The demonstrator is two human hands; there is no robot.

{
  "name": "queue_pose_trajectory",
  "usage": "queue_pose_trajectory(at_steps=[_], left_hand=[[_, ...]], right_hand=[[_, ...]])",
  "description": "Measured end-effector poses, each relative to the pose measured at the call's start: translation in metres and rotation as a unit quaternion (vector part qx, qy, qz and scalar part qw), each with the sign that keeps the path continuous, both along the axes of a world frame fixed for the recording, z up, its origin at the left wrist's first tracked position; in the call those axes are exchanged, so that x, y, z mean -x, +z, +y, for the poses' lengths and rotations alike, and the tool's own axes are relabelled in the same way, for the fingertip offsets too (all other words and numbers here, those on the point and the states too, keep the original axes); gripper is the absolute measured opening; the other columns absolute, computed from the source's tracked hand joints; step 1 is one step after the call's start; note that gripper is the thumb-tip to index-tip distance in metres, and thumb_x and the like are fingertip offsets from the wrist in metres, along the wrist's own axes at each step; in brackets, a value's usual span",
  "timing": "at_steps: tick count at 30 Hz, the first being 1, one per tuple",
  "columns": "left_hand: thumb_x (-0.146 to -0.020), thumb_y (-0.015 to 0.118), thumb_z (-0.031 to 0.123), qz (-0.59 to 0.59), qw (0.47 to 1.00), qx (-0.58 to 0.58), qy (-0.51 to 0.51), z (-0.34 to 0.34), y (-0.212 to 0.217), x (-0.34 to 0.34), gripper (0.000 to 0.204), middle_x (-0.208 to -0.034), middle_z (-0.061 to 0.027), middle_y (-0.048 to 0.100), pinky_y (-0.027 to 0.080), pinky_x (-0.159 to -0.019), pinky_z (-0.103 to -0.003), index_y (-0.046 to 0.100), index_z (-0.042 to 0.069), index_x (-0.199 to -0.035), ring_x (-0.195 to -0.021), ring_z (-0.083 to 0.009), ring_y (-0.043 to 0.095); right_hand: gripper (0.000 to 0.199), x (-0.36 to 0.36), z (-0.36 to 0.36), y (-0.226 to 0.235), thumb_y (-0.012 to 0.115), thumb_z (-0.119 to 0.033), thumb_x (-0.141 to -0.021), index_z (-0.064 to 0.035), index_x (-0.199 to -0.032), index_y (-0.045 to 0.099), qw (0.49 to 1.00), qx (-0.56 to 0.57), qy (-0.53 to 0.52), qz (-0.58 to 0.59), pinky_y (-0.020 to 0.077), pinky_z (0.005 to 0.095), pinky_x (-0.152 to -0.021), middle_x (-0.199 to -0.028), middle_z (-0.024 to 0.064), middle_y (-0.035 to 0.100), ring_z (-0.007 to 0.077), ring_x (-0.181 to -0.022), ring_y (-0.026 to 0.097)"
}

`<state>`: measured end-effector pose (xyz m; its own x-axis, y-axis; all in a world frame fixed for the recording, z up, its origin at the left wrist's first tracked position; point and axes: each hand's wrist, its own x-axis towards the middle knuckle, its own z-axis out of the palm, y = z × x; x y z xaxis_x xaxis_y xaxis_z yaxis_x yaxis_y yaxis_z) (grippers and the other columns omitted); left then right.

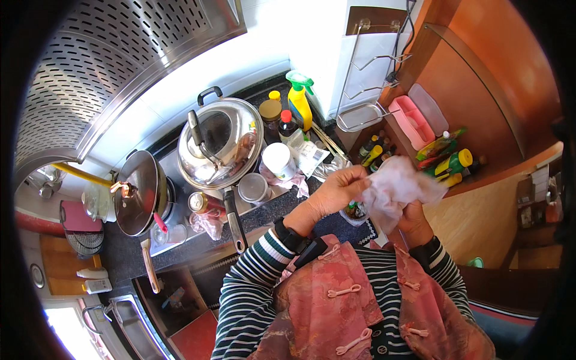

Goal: The person wipes the inside of a wooden cupboard with a cloth, then places several containers and bottles onto the shelf. The person handles a white tub, a clear jar, a red can, a dark bottle, and a small jar, placing each on the shelf.

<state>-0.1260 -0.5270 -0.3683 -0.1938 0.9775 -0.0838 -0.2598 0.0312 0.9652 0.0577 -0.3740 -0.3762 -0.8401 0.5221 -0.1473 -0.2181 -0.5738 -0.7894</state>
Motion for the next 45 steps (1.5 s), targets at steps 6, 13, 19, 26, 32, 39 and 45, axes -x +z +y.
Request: queue_pose_trajectory(at_steps=[6, 13, 19, 26, 32, 39, 45], left_hand=[[-0.097, 0.068, 0.018, 0.050, 0.984, 0.039, 0.167, -0.029, -0.064, 0.000, 0.022, -0.085, -0.0030, 0.060, 0.051, -0.071, -0.030, 0.056, 0.003, -0.107, -0.076, -0.0143, 0.059], [-0.078, 0.086, 0.019, 0.181, 0.800, 0.199, 0.536, -0.072, -0.137, 0.027, 0.086, -0.135, -0.0223, 0.045, 0.044, -0.105, -0.039, 0.033, -0.006, -0.141, -0.126, -0.0325, 0.049], [-0.070, 0.090, 0.015, 0.250, 0.779, 0.172, 0.549, -0.044, -0.172, 0.055, 0.122, -0.159, -0.0301, 0.024, 0.026, -0.122, -0.042, 0.007, -0.011, -0.155, -0.148, -0.0412, 0.031], [-0.063, 0.093, 0.014, 0.193, 0.745, 0.144, 0.622, -0.028, -0.185, 0.077, 0.121, -0.150, -0.0247, 0.038, 0.031, -0.119, -0.041, 0.017, -0.004, -0.155, -0.138, -0.0369, 0.043], [-0.064, 0.093, 0.012, 0.161, 0.747, 0.079, 0.640, -0.020, -0.193, 0.085, 0.108, -0.140, -0.0197, 0.045, 0.037, -0.113, -0.039, 0.028, -0.002, -0.149, -0.129, -0.0313, 0.049], [-0.066, 0.092, 0.018, 0.229, 0.740, 0.032, 0.632, -0.020, -0.172, 0.079, 0.097, -0.132, -0.0166, 0.044, 0.039, -0.109, -0.043, 0.037, -0.001, -0.143, -0.124, -0.0313, 0.048], [-0.064, 0.088, 0.018, 0.366, 0.783, -0.034, 0.503, -0.022, -0.095, 0.046, 0.091, -0.126, -0.0186, 0.048, 0.040, -0.106, -0.044, 0.042, 0.002, -0.141, -0.119, -0.0345, 0.050]], right_hand=[[0.042, -0.020, 0.057, -0.035, 0.049, -0.038, -0.105, -0.0059, -0.131, 0.056, 0.992, 0.064, 0.041, 0.098, 0.0495, 0.0465, -0.107, -0.127, 0.0128, 0.065, 0.0279, -0.118, 0.063], [0.042, -0.018, 0.025, -0.032, 0.050, -0.034, -0.104, -0.0037, -0.132, 0.058, 0.965, 0.225, 0.067, 0.119, 0.0478, 0.0510, -0.108, -0.133, 0.0151, 0.062, 0.0337, -0.124, 0.059], [0.046, -0.018, 0.032, -0.044, 0.051, -0.033, -0.103, -0.0016, -0.136, 0.054, 0.985, 0.165, 0.018, 0.043, 0.0456, 0.0507, -0.111, -0.137, 0.0173, 0.060, 0.0337, -0.126, 0.059], [0.048, -0.040, 0.040, -0.062, 0.048, -0.038, -0.104, -0.0051, -0.138, 0.055, 0.986, 0.169, -0.006, 0.009, 0.0425, 0.0517, -0.114, -0.140, 0.0181, 0.059, 0.0358, -0.130, 0.057], [0.038, -0.051, 0.040, -0.064, 0.051, -0.025, -0.105, -0.0043, -0.137, 0.052, 0.974, 0.224, -0.031, 0.014, 0.0487, 0.0466, -0.110, -0.134, 0.0150, 0.061, 0.0297, -0.124, 0.060], [0.032, -0.026, 0.038, -0.067, 0.054, -0.025, -0.102, -0.0081, -0.128, 0.059, 0.993, -0.018, -0.045, -0.103, 0.0544, 0.0350, -0.087, -0.120, 0.0088, 0.065, 0.0231, -0.108, 0.064], [0.015, 0.047, 0.045, -0.004, 0.065, -0.010, -0.085, -0.0131, -0.099, 0.064, 0.543, -0.823, -0.038, -0.163, 0.0501, 0.0342, -0.068, -0.086, 0.0036, 0.058, 0.0204, -0.076, 0.060]])
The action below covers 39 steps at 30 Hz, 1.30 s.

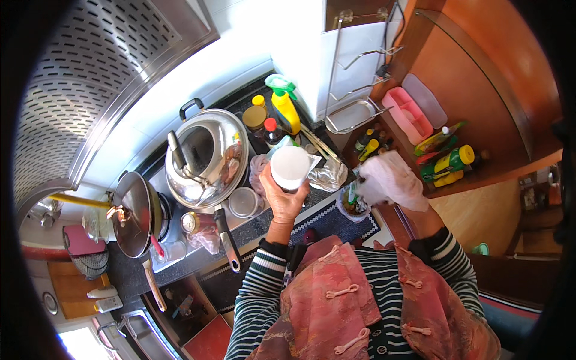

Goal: The person wipes the inside of a wooden cupboard with a cloth, then places several containers and bottles onto the shelf. The person handles a white tub, a clear jar, a red can, a dark bottle, and a small jar, placing each on the shelf.

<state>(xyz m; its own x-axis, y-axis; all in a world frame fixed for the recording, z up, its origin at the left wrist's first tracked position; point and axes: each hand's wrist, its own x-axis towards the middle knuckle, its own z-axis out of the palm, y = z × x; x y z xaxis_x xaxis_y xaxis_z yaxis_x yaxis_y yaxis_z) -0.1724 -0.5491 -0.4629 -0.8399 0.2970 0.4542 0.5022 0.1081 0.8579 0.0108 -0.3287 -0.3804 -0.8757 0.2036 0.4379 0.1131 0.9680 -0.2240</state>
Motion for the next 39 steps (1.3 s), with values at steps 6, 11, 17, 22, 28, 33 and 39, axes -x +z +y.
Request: queue_pose_trajectory(at_steps=[6, 11, 17, 22, 28, 33, 39], left_hand=[[-0.060, 0.088, 0.019, 0.043, 0.963, 0.087, -0.251, 0.036, 0.067, -0.025, 0.087, -0.118, -0.0205, 0.056, 0.049, -0.098, -0.044, 0.048, 0.002, -0.135, -0.111, -0.0393, 0.059], [-0.059, 0.087, 0.028, 0.008, 0.923, 0.140, -0.358, 0.048, 0.081, -0.033, 0.091, -0.116, -0.0224, 0.057, 0.051, -0.095, -0.046, 0.046, 0.001, -0.136, -0.106, -0.0427, 0.061], [-0.057, 0.088, 0.032, -0.002, 0.885, 0.189, -0.426, 0.054, 0.076, -0.048, 0.093, -0.114, -0.0219, 0.059, 0.051, -0.093, -0.045, 0.048, 0.004, -0.136, -0.106, -0.0419, 0.062], [-0.055, 0.088, 0.031, -0.026, 0.874, 0.192, -0.445, 0.059, 0.073, -0.060, 0.089, -0.112, -0.0206, 0.059, 0.051, -0.092, -0.044, 0.050, 0.004, -0.131, -0.105, -0.0423, 0.061], [-0.057, 0.088, 0.031, -0.016, 0.872, 0.136, -0.469, 0.060, 0.071, -0.065, 0.090, -0.112, -0.0191, 0.061, 0.051, -0.093, -0.042, 0.049, 0.004, -0.134, -0.103, -0.0391, 0.063], [-0.058, 0.089, 0.030, -0.040, 0.878, 0.073, -0.471, 0.062, 0.081, -0.066, 0.095, -0.115, -0.0166, 0.063, 0.049, -0.098, -0.039, 0.046, 0.001, -0.138, -0.108, -0.0320, 0.065], [-0.057, 0.088, 0.022, -0.006, 0.939, -0.011, -0.345, 0.071, 0.098, -0.061, 0.093, -0.124, -0.0163, 0.057, 0.048, -0.099, -0.040, 0.043, 0.002, -0.136, -0.111, -0.0291, 0.061]], right_hand=[[0.032, 0.041, -0.022, 0.056, 0.062, -0.013, -0.080, -0.0002, -0.109, 0.064, 0.963, -0.235, 0.055, 0.120, 0.0508, 0.0370, -0.077, -0.103, 0.0149, 0.066, 0.0274, -0.086, 0.061], [0.036, 0.023, -0.015, 0.016, 0.064, -0.022, -0.085, -0.0066, -0.118, 0.065, 0.976, 0.170, 0.133, 0.003, 0.0463, 0.0350, -0.104, -0.119, 0.0111, 0.065, 0.0249, -0.118, 0.058], [0.017, 0.005, 0.004, -0.006, 0.060, -0.020, -0.081, -0.0072, -0.092, 0.064, 0.976, -0.136, 0.153, -0.072, 0.0531, 0.0349, -0.075, -0.090, 0.0072, 0.062, 0.0237, -0.086, 0.063], [0.015, 0.007, -0.002, 0.019, 0.062, -0.023, -0.071, -0.0083, -0.074, 0.064, 0.995, -0.040, 0.086, 0.037, 0.0534, 0.0377, -0.077, -0.083, 0.0091, 0.066, 0.0285, -0.092, 0.064], [0.008, 0.014, 0.027, 0.008, 0.061, -0.017, -0.072, -0.0115, -0.076, 0.065, 0.976, 0.006, 0.173, 0.133, 0.0520, 0.0391, -0.085, -0.087, 0.0052, 0.067, 0.0301, -0.094, 0.063], [0.003, -0.004, 0.048, -0.010, 0.063, -0.014, -0.075, -0.0112, -0.073, 0.063, 0.950, 0.213, 0.228, 0.023, 0.0509, 0.0371, -0.081, -0.086, 0.0055, 0.066, 0.0283, -0.089, 0.064], [0.007, -0.031, 0.025, 0.037, 0.067, -0.016, -0.078, -0.0112, -0.082, 0.064, 0.882, 0.470, 0.026, 0.029, 0.0499, 0.0365, -0.078, -0.085, 0.0055, 0.063, 0.0258, -0.087, 0.063]])
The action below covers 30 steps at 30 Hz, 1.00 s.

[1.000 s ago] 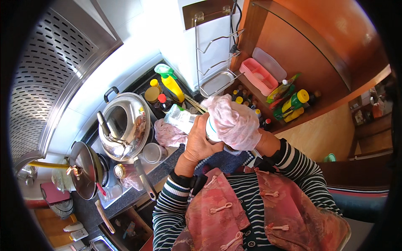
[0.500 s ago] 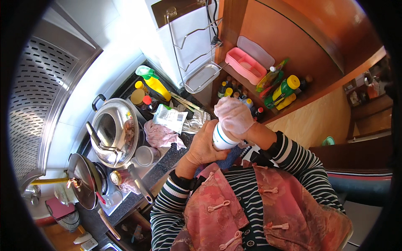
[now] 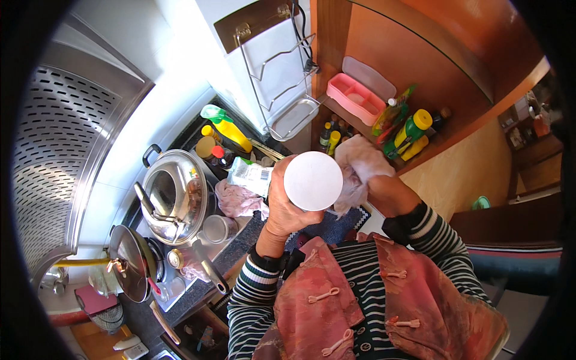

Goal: The person wipes the inside of a wooden cupboard with a cloth, then places several containers and bottles onto the shelf. The person handles a white tub, a clear jar, a red can, a dark bottle, and a small jar, placing each on the shelf.

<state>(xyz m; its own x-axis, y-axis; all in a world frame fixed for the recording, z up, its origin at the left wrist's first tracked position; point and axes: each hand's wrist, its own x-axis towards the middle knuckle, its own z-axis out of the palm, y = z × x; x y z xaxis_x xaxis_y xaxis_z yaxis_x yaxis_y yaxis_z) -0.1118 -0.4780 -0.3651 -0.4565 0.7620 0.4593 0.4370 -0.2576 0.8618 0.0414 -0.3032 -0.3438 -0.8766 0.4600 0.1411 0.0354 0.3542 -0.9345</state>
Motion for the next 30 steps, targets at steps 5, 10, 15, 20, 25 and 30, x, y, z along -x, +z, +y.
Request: queue_pose_trajectory(at_steps=[5, 10, 15, 20, 25, 30], left_hand=[[-0.057, 0.088, 0.019, 0.010, 0.998, -0.004, 0.065, 0.014, 0.004, -0.006, 0.089, -0.125, -0.0172, 0.053, 0.045, -0.102, -0.044, 0.046, 0.004, -0.134, -0.117, -0.0337, 0.056], [-0.053, 0.094, 0.026, 0.125, 0.989, -0.034, 0.072, 0.040, 0.006, -0.016, 0.098, -0.127, -0.0181, 0.051, 0.042, -0.104, -0.045, 0.045, 0.003, -0.134, -0.120, -0.0349, 0.052], [-0.054, 0.097, 0.034, 0.193, 0.980, 0.002, 0.041, 0.045, 0.009, -0.019, 0.104, -0.127, -0.0180, 0.049, 0.042, -0.103, -0.043, 0.042, 0.001, -0.136, -0.119, -0.0333, 0.052], [-0.057, 0.094, 0.028, 0.185, 0.982, 0.023, -0.023, 0.053, 0.011, -0.027, 0.097, -0.122, -0.0179, 0.054, 0.047, -0.098, -0.041, 0.043, 0.000, -0.135, -0.110, -0.0336, 0.059], [-0.060, 0.087, 0.021, 0.154, 0.987, 0.028, -0.041, 0.064, 0.010, -0.040, 0.086, -0.120, -0.0160, 0.055, 0.047, -0.098, -0.039, 0.046, 0.000, -0.132, -0.108, -0.0314, 0.060], [-0.058, 0.082, 0.019, 0.138, 0.990, 0.026, -0.002, 0.071, 0.007, -0.056, 0.081, -0.117, -0.0151, 0.057, 0.048, -0.097, -0.039, 0.049, 0.001, -0.129, -0.105, -0.0316, 0.060]], right_hand=[[0.036, -0.013, -0.011, 0.068, 0.071, -0.022, -0.068, -0.0034, -0.099, 0.069, 0.699, -0.704, -0.120, 0.042, 0.0503, 0.0473, -0.075, -0.092, 0.0165, 0.060, 0.0338, -0.090, 0.059], [0.051, 0.006, -0.020, 0.055, 0.071, -0.016, -0.080, -0.0017, -0.126, 0.053, 0.905, -0.401, -0.050, 0.135, 0.0540, 0.0349, -0.080, -0.113, 0.0115, 0.062, 0.0247, -0.099, 0.063], [0.058, 0.001, -0.002, 0.034, 0.083, -0.018, -0.075, -0.0057, -0.122, 0.051, 0.991, -0.106, 0.007, 0.086, 0.0511, 0.0360, -0.092, -0.113, 0.0117, 0.060, 0.0262, -0.106, 0.061], [0.039, -0.002, 0.027, 0.035, 0.077, -0.021, -0.081, -0.0072, -0.111, 0.057, 0.992, -0.098, 0.074, 0.042, 0.0519, 0.0305, -0.084, -0.103, 0.0052, 0.062, 0.0181, -0.094, 0.061], [0.053, -0.017, 0.054, 0.005, 0.074, -0.044, -0.075, -0.0078, -0.109, 0.055, 0.993, -0.086, 0.081, -0.031, 0.0479, 0.0383, -0.090, -0.106, 0.0121, 0.058, 0.0280, -0.102, 0.057], [0.053, -0.003, 0.050, -0.040, 0.074, -0.044, -0.073, -0.0099, -0.109, 0.056, 0.993, -0.120, -0.007, 0.016, 0.0459, 0.0345, -0.092, -0.103, 0.0096, 0.055, 0.0254, -0.107, 0.056]])
